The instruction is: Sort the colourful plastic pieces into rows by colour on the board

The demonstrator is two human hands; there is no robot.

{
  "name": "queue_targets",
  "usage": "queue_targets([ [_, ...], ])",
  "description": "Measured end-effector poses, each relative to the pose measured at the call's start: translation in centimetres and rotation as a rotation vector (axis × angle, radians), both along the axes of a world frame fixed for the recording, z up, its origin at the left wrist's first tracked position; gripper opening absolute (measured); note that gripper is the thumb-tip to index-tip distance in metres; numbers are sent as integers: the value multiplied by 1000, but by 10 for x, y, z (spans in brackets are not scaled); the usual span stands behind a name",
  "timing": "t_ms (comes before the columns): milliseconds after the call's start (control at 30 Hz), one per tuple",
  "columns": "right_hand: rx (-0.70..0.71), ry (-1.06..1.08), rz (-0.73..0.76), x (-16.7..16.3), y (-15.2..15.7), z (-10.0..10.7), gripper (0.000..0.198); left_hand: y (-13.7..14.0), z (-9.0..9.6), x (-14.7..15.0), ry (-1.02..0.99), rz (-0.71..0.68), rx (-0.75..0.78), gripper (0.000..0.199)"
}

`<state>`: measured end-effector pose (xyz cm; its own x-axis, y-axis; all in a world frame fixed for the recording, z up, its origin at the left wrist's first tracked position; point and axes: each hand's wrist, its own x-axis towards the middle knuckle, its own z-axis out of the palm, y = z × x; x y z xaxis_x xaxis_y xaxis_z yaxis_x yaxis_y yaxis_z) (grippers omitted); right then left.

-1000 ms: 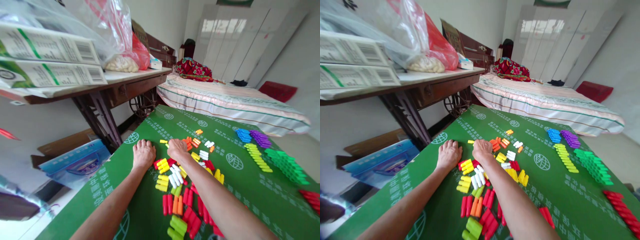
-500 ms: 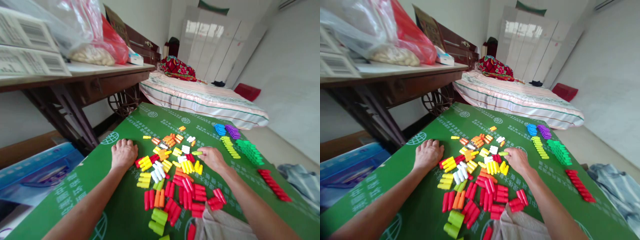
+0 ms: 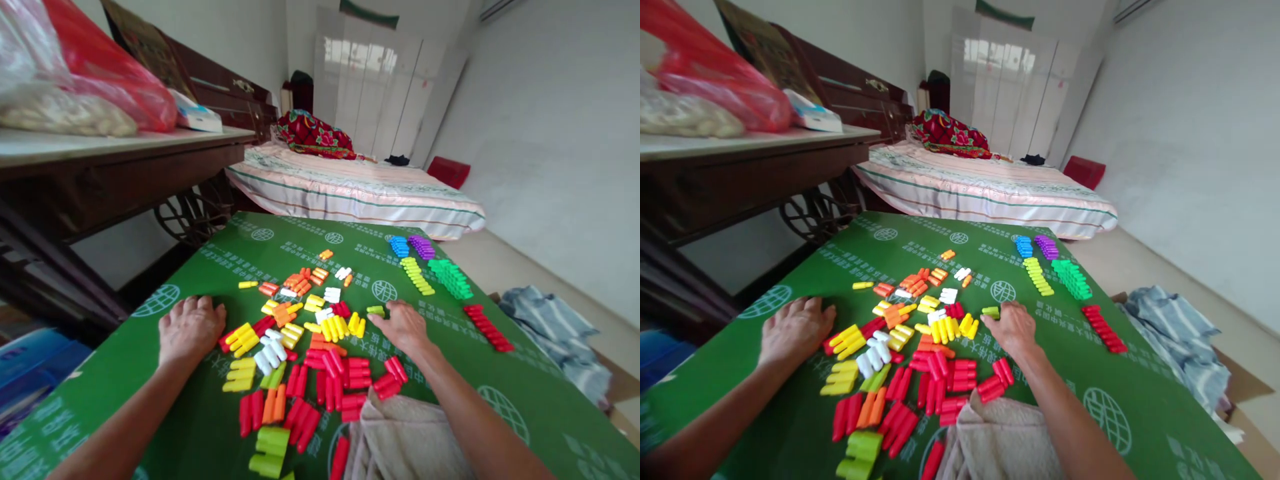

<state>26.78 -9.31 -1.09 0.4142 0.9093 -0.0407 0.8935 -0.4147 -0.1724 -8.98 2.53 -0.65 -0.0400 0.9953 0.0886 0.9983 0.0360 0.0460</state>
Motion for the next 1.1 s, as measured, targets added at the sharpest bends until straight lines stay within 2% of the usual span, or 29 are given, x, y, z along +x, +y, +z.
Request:
queue_targets([
  [133,20,-91,-20,-15,8,-4,42,5,0,-1,15,32,-35,63],
  [233,54,-46,-29,-11,10,-7,37,8,1,-3,22,34,-48,68],
  [333,99,21,-54,15,9,-8,35,9,2,-2,30,44,-68,75],
  [433,130,23,-136,56,13,-6,37,9,4,1,41,59,-88,82],
  [567,91,-19,-230,112,27,-3,38,10,3,-1,40,64,-88,87],
  [667,51,-13,-243,137,42,-2,36,14,-3,-6,39,77,-72,89],
  [867,0,7,-267,153,65,-4,34,23,-18,-15,57,79,-34,89],
  [1100,-40,-11,-287,159,71,-7,34,27,-23,-21,107,83,-42,90],
])
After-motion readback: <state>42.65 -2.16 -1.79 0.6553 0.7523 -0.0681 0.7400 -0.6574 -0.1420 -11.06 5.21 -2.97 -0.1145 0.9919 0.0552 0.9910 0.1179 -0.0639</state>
